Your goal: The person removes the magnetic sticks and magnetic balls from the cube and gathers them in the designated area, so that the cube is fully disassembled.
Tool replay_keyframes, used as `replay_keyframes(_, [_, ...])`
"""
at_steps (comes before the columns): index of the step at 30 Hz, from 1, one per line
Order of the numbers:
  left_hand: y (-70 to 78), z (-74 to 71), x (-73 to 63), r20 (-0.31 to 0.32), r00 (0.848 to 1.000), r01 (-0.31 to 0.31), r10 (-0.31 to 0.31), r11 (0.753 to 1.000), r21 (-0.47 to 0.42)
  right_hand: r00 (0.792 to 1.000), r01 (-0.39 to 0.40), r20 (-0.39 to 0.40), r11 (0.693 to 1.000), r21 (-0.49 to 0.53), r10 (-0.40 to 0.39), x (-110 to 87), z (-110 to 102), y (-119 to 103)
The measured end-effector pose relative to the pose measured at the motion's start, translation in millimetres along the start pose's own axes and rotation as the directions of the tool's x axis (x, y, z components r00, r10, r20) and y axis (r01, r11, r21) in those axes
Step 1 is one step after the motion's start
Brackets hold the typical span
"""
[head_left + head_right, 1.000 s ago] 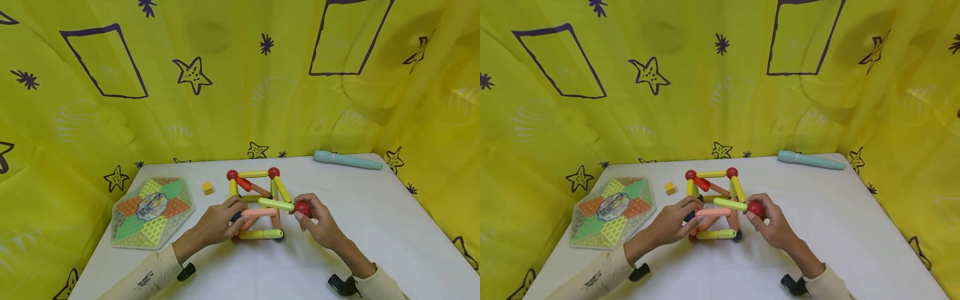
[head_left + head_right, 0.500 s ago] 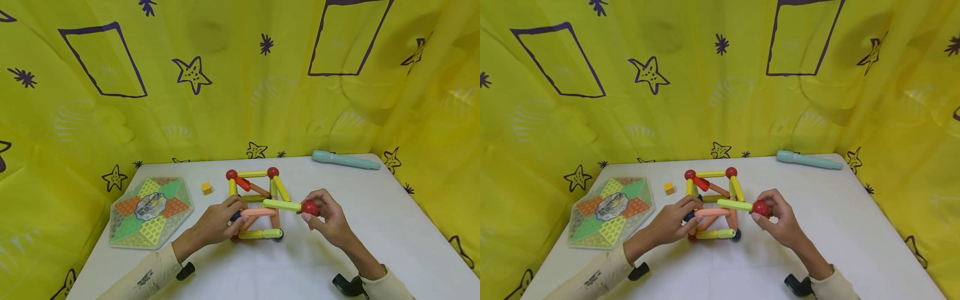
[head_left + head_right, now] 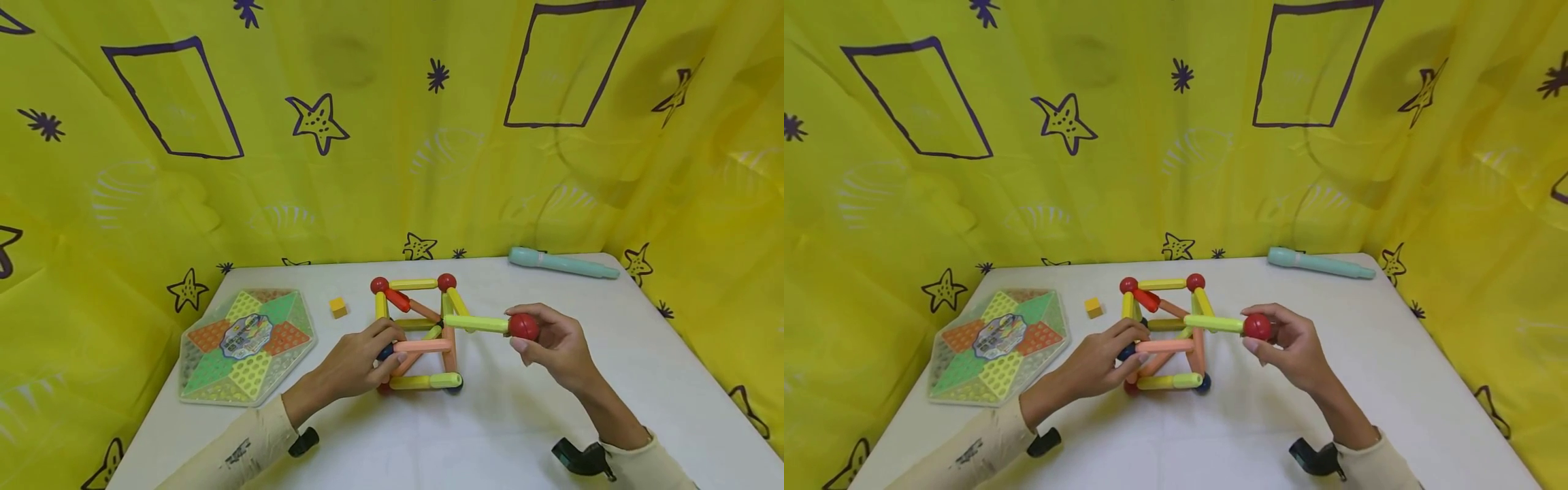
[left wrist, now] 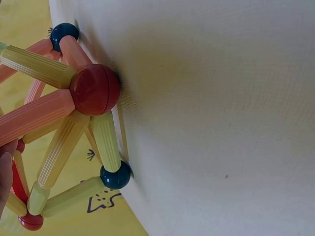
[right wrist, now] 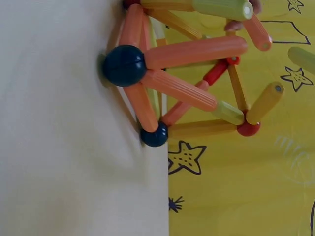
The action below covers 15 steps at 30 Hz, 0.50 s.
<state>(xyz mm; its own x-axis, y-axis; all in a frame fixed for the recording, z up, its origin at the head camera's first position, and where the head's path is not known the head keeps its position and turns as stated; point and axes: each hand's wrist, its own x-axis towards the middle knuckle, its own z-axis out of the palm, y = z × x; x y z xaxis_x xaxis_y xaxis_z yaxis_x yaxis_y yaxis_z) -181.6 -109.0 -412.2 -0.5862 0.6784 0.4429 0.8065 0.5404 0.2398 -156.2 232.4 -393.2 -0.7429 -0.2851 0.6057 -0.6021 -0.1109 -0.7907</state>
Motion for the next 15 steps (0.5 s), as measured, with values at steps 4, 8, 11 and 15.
replay_keyframes(4, [1.0,-0.3,-0.1,0.001,1.000,0.002,-0.002,1.000,0.000,1.000,-0.004,-0.027,1.000,0.016,0.004,4.1,-9,-2])
replay_keyframes(8, [1.4,-0.4,0.0,0.002,1.000,0.004,-0.004,1.000,0.000,0.997,0.060,-0.052,0.997,0.052,-0.057,8.9,-16,-1])
replay_keyframes(11, [1.0,-0.1,-0.1,0.002,1.000,0.009,-0.009,1.000,0.002,0.993,0.115,-0.052,0.990,0.084,-0.111,12.8,-21,2])
replay_keyframes(15, [0.9,-0.2,-0.3,0.002,1.000,0.013,-0.013,1.000,0.003,0.991,0.136,-0.023,0.982,0.131,-0.134,17.7,-25,6])
